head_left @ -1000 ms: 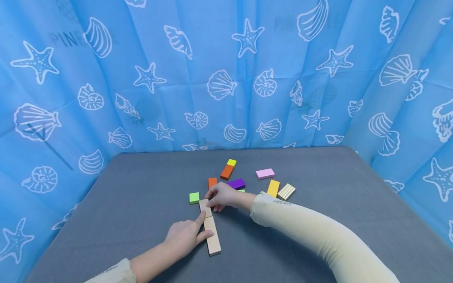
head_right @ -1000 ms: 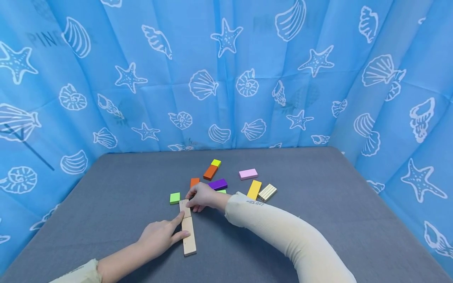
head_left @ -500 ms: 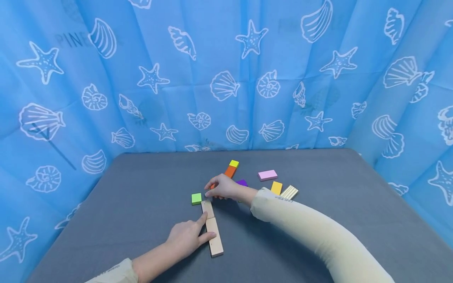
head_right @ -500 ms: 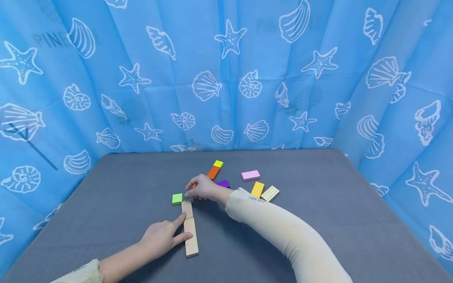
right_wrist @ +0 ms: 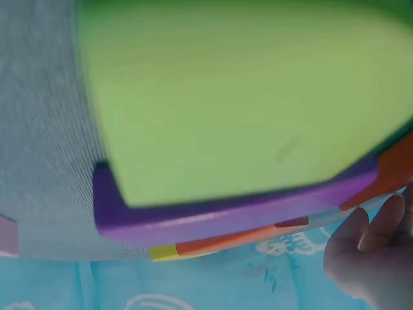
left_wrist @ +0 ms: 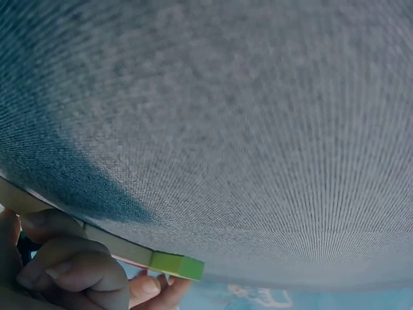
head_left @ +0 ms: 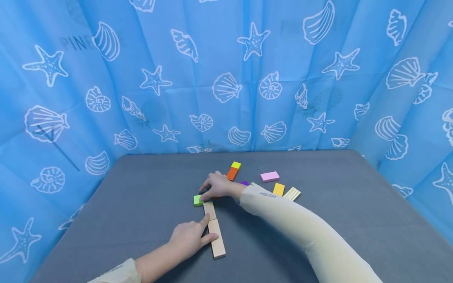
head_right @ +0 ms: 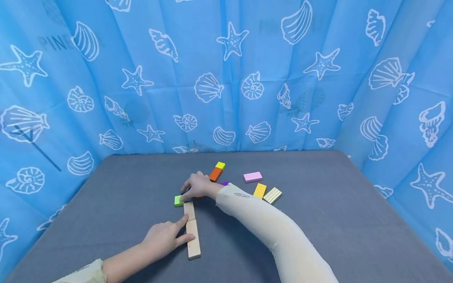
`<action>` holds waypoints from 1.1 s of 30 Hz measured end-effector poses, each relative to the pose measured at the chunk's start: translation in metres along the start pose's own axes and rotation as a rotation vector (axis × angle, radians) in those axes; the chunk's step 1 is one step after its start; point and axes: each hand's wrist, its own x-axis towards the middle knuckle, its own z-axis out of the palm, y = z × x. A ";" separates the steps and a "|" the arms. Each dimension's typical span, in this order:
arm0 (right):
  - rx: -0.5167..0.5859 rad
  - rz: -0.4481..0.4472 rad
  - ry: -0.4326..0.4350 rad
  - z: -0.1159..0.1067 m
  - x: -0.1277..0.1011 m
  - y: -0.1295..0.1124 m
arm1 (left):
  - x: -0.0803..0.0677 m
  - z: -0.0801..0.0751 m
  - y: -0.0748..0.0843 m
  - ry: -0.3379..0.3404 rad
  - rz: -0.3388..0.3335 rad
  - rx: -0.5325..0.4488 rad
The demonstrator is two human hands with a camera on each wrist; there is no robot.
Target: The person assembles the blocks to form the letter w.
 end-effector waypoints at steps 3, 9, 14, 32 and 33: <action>-0.046 -0.005 -0.010 0.001 0.002 -0.001 | -0.001 -0.001 0.000 -0.004 -0.005 -0.004; -0.064 0.007 -0.034 0.000 0.003 -0.003 | -0.001 0.000 0.001 0.000 -0.012 -0.007; -0.010 0.043 -0.017 0.001 0.004 -0.003 | -0.002 0.000 0.000 0.002 -0.001 -0.008; 0.786 0.281 0.108 -0.017 -0.066 0.005 | 0.002 -0.006 0.001 0.051 0.007 -0.034; 0.795 0.281 0.094 -0.017 -0.072 0.006 | 0.002 -0.007 0.001 0.049 0.005 -0.039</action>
